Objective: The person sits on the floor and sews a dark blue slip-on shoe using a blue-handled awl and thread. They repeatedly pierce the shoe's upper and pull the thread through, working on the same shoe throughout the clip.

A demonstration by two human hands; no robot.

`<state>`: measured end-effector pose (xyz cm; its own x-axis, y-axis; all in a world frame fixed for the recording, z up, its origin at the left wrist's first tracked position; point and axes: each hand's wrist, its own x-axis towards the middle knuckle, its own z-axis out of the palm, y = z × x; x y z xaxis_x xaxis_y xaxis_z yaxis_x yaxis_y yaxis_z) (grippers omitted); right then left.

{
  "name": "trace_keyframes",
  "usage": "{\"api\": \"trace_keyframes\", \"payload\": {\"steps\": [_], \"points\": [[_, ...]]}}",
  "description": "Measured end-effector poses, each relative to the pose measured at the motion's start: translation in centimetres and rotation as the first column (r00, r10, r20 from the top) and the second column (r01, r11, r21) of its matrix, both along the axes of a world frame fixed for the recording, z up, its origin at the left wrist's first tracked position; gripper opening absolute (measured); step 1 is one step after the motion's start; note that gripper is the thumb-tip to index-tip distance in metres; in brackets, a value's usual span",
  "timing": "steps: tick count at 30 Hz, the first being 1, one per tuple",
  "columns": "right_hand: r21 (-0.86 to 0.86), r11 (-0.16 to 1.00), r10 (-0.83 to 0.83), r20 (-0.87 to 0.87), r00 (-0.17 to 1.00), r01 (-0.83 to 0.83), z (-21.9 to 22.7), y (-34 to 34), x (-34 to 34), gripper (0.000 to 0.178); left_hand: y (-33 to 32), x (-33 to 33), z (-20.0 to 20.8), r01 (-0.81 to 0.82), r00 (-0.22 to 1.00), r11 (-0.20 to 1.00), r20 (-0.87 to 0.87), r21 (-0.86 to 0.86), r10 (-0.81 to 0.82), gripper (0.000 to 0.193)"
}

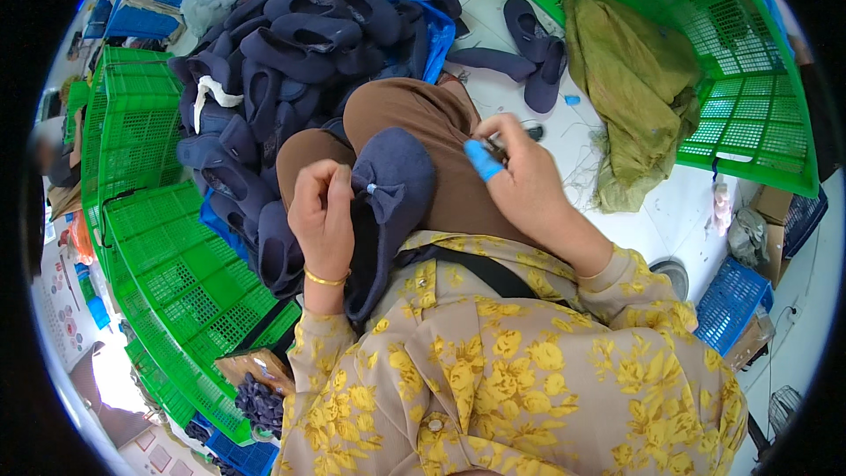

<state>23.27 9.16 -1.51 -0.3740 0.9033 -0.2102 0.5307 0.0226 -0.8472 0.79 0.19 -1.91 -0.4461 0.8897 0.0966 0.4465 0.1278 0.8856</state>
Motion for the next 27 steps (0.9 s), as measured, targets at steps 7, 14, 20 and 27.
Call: {"api": "trace_keyframes", "payload": {"steps": [7,14,20,27], "points": [[-0.072,0.997,0.019,-0.049,0.999,-0.023,-1.7,-1.0,1.4,0.016,-0.3,0.6,1.6,0.275,0.9,0.961,-0.349,-0.01,-0.261,0.026],[-0.258,0.921,0.235,-0.231,0.944,-0.293,1.6,-2.2,-3.4,0.011,-0.7,0.1,0.5,0.11,0.925,0.979,0.378,-0.174,-0.037,0.012],[-0.195,0.909,0.34,-0.163,0.926,-0.368,2.0,-2.1,-4.2,0.017,-0.8,-0.1,0.4,0.127,0.872,0.977,0.489,-0.174,-0.026,0.014],[-0.192,0.889,0.406,-0.086,0.91,-0.415,2.5,-1.3,-4.8,0.016,-0.9,-0.2,0.1,0.134,0.875,0.975,0.484,-0.179,-0.031,0.013]]}}
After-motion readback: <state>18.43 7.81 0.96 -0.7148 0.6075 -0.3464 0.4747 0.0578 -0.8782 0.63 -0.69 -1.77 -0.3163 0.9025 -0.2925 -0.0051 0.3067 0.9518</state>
